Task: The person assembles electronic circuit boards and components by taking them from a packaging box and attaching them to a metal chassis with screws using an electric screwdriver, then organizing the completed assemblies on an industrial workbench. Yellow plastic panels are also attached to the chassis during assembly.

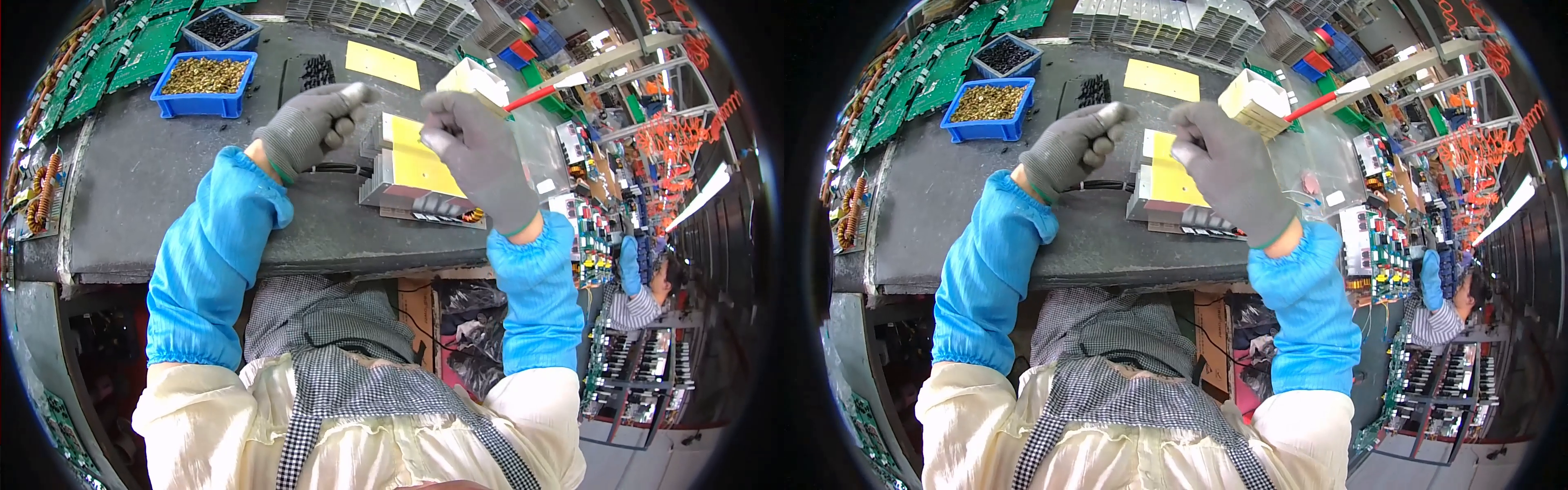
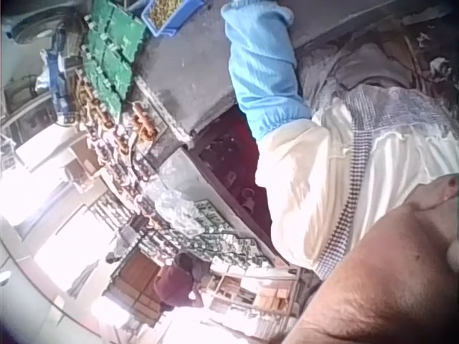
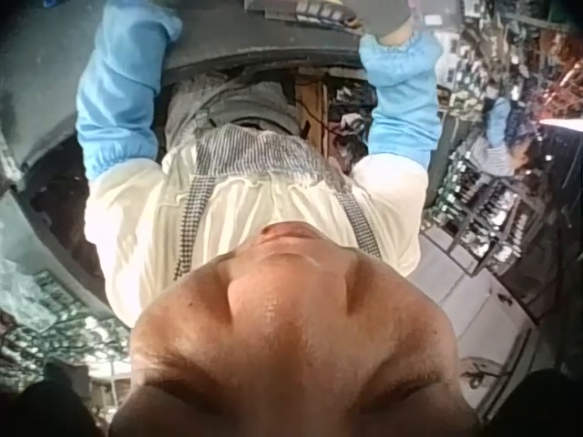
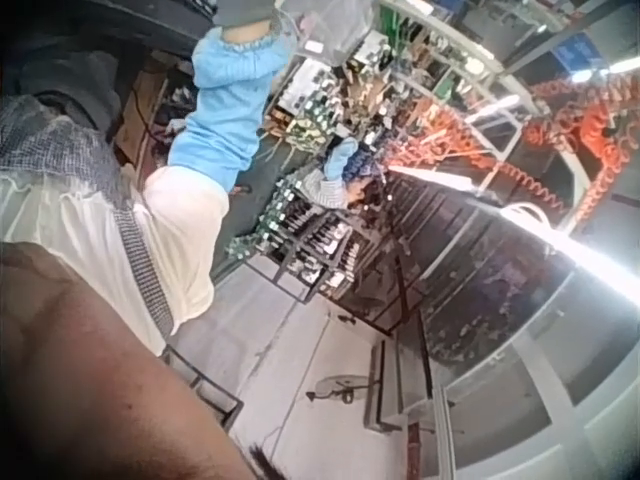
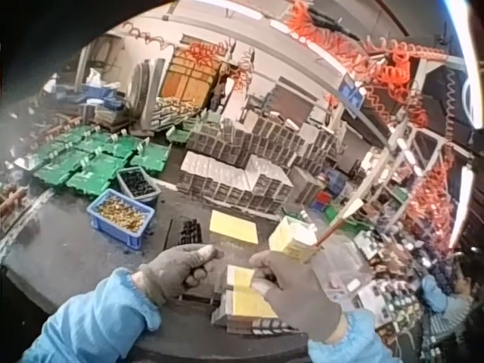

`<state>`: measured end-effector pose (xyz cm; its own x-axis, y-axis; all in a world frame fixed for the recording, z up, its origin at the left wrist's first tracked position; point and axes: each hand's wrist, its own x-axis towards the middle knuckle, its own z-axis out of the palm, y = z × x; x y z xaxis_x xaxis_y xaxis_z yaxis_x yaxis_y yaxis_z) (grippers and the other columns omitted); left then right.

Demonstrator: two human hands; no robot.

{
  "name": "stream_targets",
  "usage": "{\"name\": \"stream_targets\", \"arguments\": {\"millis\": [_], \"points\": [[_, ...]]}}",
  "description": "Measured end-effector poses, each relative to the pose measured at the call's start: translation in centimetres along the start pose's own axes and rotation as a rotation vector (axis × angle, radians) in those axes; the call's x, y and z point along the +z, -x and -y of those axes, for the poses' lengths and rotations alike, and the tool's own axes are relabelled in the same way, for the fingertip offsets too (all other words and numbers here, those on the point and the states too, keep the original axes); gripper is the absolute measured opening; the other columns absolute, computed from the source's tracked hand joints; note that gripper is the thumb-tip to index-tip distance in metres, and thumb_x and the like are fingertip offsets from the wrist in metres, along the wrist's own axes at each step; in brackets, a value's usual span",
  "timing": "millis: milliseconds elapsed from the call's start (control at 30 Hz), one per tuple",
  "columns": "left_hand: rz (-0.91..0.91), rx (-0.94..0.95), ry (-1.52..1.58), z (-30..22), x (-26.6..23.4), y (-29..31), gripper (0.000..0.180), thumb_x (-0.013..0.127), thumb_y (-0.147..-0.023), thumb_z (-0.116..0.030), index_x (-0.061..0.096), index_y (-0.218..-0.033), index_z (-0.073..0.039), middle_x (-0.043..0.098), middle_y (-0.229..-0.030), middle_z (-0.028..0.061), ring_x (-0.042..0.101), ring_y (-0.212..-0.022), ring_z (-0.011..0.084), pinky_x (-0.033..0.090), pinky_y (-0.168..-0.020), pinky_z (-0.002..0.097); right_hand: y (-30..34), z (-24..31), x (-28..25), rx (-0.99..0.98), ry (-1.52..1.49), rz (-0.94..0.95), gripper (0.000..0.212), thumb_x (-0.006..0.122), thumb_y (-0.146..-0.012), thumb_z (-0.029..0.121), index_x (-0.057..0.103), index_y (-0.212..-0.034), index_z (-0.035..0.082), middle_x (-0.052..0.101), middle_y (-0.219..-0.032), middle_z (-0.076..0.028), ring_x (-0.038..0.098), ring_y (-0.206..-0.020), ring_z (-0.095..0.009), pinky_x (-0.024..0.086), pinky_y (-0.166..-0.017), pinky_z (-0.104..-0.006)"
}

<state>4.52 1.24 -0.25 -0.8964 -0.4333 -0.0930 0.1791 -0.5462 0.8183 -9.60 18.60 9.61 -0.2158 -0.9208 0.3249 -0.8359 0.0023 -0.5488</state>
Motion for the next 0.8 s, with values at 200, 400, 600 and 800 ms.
{"name": "stream_targets", "arguments": {"millis": [200,400,600,800], "points": [[-0.125,0.031,0.097,0.2,-1.1,-0.5,0.035,0.056,-0.105,-0.02,0.055,-0.136,-0.003,0.059,-0.102,-0.0017,0.049,-0.074,0.0022,0.041,-0.052,0.0103,3.4,-1.9,-1.0,0.227,-0.02,0.088,0.029,0.065,-0.09,0.004,0.062,-0.119,0.006,0.07,-0.093,-0.01,0.069,-0.084,-0.017,0.056,-0.074,-0.031],[-0.188,-0.006,0.065,0.3,-0.7,-0.5,0.031,0.056,-0.105,-0.02,0.056,-0.13,-0.001,0.062,-0.104,0.0022,0.052,-0.073,0.003,0.044,-0.051,0.0107,3.6,-2.3,-0.1,0.143,0.031,0.103,0.028,0.066,-0.09,0.007,0.061,-0.117,0.005,0.071,-0.093,-0.013,0.072,-0.086,-0.023,0.057,-0.076,-0.0365],[-0.11,0.002,0.104,0.6,-1.0,-0.5,0.028,0.056,-0.105,-0.021,0.057,-0.125,-0.002,0.062,-0.099,0.0014,0.053,-0.071,0.0022,0.045,-0.049,0.0107,3.4,-0.7,0.4,0.213,0.057,0.144,0.026,0.066,-0.089,0.007,0.06,-0.115,0.006,0.07,-0.091,-0.012,0.072,-0.085,-0.028,0.056,-0.072,-0.0386],[-0.042,-0.02,0.129,0.3,-0.7,-0.5,0.03,0.053,-0.107,-0.032,0.059,-0.115,-0.004,0.058,-0.087,-0.0028,0.046,-0.061,-0.0006,0.038,-0.044,0.0112,4.1,-1.2,0.7,-0.022,0.263,0.134,0.023,0.063,-0.092,0.002,0.061,-0.115,0.003,0.068,-0.088,-0.01,0.072,-0.076,-0.019,0.057,-0.064,-0.0324]]}}
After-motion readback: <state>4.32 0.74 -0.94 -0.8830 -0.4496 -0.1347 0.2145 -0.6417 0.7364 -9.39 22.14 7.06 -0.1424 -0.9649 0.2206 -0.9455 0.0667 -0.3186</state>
